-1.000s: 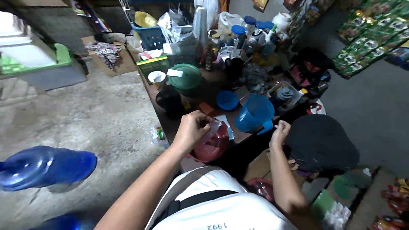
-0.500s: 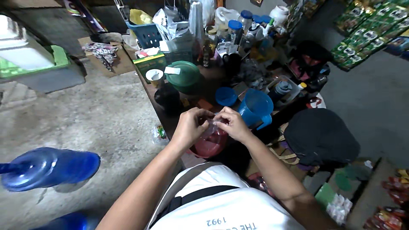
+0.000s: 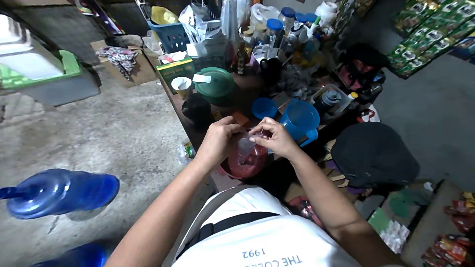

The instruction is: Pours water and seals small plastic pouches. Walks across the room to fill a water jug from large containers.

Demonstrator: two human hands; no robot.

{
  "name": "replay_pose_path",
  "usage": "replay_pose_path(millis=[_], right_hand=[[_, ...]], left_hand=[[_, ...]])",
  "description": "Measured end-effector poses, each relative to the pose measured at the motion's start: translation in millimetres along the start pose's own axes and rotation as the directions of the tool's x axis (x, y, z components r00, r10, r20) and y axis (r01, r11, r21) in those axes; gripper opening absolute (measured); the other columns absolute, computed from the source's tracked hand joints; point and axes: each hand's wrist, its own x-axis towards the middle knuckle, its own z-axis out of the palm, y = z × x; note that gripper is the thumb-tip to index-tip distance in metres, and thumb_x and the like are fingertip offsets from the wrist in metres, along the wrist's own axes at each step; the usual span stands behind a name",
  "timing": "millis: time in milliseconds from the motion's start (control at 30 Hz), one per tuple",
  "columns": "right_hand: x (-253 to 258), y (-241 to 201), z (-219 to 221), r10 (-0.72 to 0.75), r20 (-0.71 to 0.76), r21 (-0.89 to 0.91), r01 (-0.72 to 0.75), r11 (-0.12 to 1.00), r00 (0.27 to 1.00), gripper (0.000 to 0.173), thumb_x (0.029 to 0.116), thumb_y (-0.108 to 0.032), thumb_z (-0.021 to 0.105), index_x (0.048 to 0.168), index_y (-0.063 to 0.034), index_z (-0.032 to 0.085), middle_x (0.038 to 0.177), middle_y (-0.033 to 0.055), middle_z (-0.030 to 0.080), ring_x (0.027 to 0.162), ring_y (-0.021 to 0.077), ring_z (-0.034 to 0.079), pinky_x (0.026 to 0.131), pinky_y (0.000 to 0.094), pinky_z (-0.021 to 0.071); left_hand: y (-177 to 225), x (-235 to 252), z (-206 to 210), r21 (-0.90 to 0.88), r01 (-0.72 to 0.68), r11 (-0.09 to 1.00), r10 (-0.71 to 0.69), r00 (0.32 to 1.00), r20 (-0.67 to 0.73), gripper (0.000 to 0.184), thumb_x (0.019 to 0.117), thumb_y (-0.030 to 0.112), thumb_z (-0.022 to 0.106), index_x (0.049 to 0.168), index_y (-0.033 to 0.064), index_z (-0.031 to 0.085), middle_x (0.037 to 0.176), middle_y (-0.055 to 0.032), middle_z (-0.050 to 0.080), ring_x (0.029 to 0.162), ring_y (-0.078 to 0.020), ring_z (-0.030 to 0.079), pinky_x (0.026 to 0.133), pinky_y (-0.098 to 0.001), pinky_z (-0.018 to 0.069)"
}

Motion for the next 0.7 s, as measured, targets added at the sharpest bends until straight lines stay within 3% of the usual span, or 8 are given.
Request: replay_pose_path(millis=[100, 233, 400, 467, 533, 600, 633, 700], right_hand=[[2.3, 0.0, 2.7, 0.043, 0.085, -0.074, -0.037, 0.997, 0.995, 0.035, 0.0816, -0.002, 0.080, 0.116, -0.0044, 0.073, 0.101, 0.0091, 0.061, 0.074, 0.0120, 0.057, 0.060, 0.0241, 0.0491], [6.0, -4.5, 5.9, 0.071, 0.181, -0.095, -0.055, 0.994, 0.981, 0.022, 0.0871, 0.004, 0.070, 0.108, 0.0017, 0.074, 0.096, 0.0115, 0.066, 0.082, 0.0166, 0.063, 0.074, 0.0327, 0.0555], [12.2, -18.4, 7.4, 0.206, 0.259, 0.016, -0.217, 0.976, 0.944, 0.031, 0.0905, 0.005, 0.066, 0.121, 0.0016, 0.070, 0.111, 0.0139, 0.068, 0.079, 0.0161, 0.066, 0.070, 0.0313, 0.0582], [14.9, -23.9, 9.2, 0.274, 0.292, 0.053, -0.302, 0.952, 0.916, 0.026, 0.0915, 0.007, 0.065, 0.117, 0.0020, 0.070, 0.108, 0.0136, 0.067, 0.069, 0.0146, 0.065, 0.061, 0.0283, 0.0582], [15.2, -25.2, 10.2, 0.288, 0.282, 0.033, -0.309, 0.950, 0.915, 0.013, 0.0907, 0.007, 0.065, 0.102, 0.0038, 0.071, 0.099, 0.0132, 0.065, 0.065, 0.0146, 0.062, 0.058, 0.0273, 0.0565], [15.1, -24.1, 9.8, 0.277, 0.274, -0.029, -0.280, 0.960, 0.921, 0.006, 0.0907, 0.006, 0.068, 0.094, 0.0036, 0.072, 0.096, 0.0136, 0.065, 0.065, 0.0156, 0.062, 0.060, 0.0291, 0.0575], [15.6, -23.1, 8.9, 0.267, 0.279, -0.065, -0.259, 0.964, 0.922, 0.003, 0.0912, 0.004, 0.069, 0.093, 0.0033, 0.072, 0.095, 0.0136, 0.065, 0.067, 0.0167, 0.062, 0.061, 0.0308, 0.0573], [18.0, -23.5, 5.8, 0.239, 0.313, -0.128, -0.209, 0.970, 0.919, 0.006, 0.0936, -0.002, 0.070, 0.094, 0.0005, 0.075, 0.093, 0.0116, 0.067, 0.073, 0.0168, 0.064, 0.067, 0.0328, 0.0573]], left_hand=[[-3.6, -2.6, 3.8, -0.024, 0.002, 1.000, -0.001, 0.999, 0.033, 0.006, 0.0868, -0.002, 0.075, 0.089, 0.0032, 0.077, 0.090, -0.0110, 0.066, 0.081, -0.0197, 0.066, 0.077, -0.0350, 0.0569], [-7.9, -5.7, 4.8, -0.017, -0.005, 1.000, 0.005, 1.000, 0.019, 0.007, 0.0863, -0.001, 0.076, 0.089, 0.0046, 0.078, 0.091, -0.0104, 0.065, 0.082, -0.0188, 0.065, 0.076, -0.0344, 0.0563], [4.3, -7.3, 7.7, -0.021, 0.074, 0.997, -0.075, 0.996, -0.043, 0.005, 0.0874, 0.001, 0.076, 0.091, 0.0031, 0.078, 0.087, -0.0101, 0.070, 0.078, -0.0175, 0.069, 0.075, -0.0335, 0.0581], [8.4, -10.1, 13.5, -0.071, 0.125, 0.990, -0.130, 0.988, -0.077, 0.006, 0.0874, 0.001, 0.077, 0.093, 0.0027, 0.077, 0.087, -0.0090, 0.070, 0.077, -0.0153, 0.069, 0.073, -0.0313, 0.0584], [8.0, -13.7, 16.1, -0.181, 0.166, 0.969, -0.187, 0.977, -0.100, 0.017, 0.0877, 0.003, 0.078, 0.103, 0.0017, 0.072, 0.087, -0.0064, 0.072, 0.074, -0.0118, 0.069, 0.071, -0.0288, 0.0598], [2.8, -17.1, 14.2, -0.326, 0.238, 0.915, -0.269, 0.962, -0.053, 0.042, 0.0868, 0.008, 0.081, 0.122, 0.0065, 0.059, 0.087, -0.0013, 0.073, 0.072, -0.0082, 0.069, 0.066, -0.0262, 0.0592], [-1.7, -19.0, 13.8, -0.373, 0.255, 0.892, -0.287, 0.958, -0.030, 0.053, 0.0841, 0.011, 0.084, 0.127, 0.0095, 0.054, 0.093, -0.0002, 0.072, 0.077, -0.0081, 0.069, 0.069, -0.0260, 0.0590], [-15.9, -22.3, 16.6, -0.385, 0.261, 0.885, -0.262, 0.964, 0.050, 0.067, 0.0748, 0.019, 0.090, 0.132, 0.0102, 0.055, 0.119, -0.0058, 0.062, 0.102, -0.0160, 0.063, 0.085, -0.0348, 0.0562]])
